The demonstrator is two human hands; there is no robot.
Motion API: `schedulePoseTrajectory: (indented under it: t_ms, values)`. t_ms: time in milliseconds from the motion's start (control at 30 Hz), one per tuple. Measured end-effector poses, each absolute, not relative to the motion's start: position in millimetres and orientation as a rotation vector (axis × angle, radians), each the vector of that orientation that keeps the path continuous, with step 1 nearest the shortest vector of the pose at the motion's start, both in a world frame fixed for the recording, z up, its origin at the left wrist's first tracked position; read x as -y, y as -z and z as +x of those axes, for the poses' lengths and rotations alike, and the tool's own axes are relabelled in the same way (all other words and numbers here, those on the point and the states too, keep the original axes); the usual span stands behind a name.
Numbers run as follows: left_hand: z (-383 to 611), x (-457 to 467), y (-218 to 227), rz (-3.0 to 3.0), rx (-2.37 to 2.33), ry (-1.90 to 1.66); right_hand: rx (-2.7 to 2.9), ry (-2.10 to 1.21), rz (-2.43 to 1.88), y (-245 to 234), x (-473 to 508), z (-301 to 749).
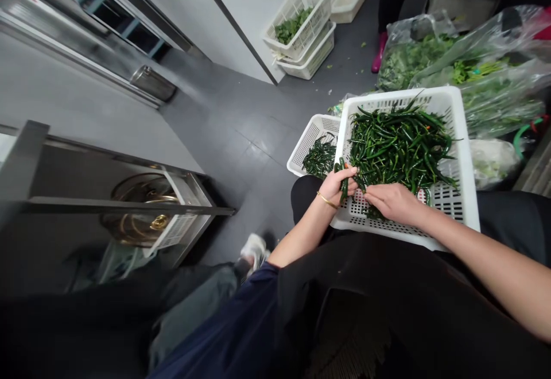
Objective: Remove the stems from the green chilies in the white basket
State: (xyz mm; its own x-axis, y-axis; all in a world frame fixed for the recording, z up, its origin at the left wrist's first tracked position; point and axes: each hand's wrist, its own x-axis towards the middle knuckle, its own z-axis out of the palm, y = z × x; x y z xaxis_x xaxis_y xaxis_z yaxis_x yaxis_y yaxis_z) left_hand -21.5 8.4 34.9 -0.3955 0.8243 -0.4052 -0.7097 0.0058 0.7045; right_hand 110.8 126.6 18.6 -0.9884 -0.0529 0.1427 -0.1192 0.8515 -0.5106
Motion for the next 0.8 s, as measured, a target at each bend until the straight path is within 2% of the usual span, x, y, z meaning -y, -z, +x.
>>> schedulePoseTrajectory:
  t_ms: [67, 167, 267, 333, 433, 567, 667, 800]
  values:
    - [-27, -4, -36, 0.134, -0.957, -1.62, 3.047, -0.722, 0.021, -5, -130, 107]
    - [-36, 5, -37, 0.163, -0.866, -1.716, 3.326, -0.335, -0.214, 26, -132, 100]
    - [-40, 12, -36, 0.198, -0.915, -1.723, 3.497, -0.069, -0.074, 48, -129, 94]
    - [-38, 14, -30, 0.237, -1.083, -1.636, 3.544, -0.118, 0.027, 52, -131, 91]
    - [-31, 11, -17, 0.452, -1.485, -1.463, 3.499, -0.387, -0.041, 42, -144, 90]
    - [-21, 1, -3, 1.001, -1.929, -1.011, 3.241, -0.753, -0.039, 19, -158, 103]
    - [-10, -7, 0, 1.182, -2.093, -0.706, 3.199, -0.66, -0.197, 8, -153, 107]
    - [1, -12, -6, 1.128, -2.199, -0.72, 3.348, -0.35, -0.609, 12, -137, 91]
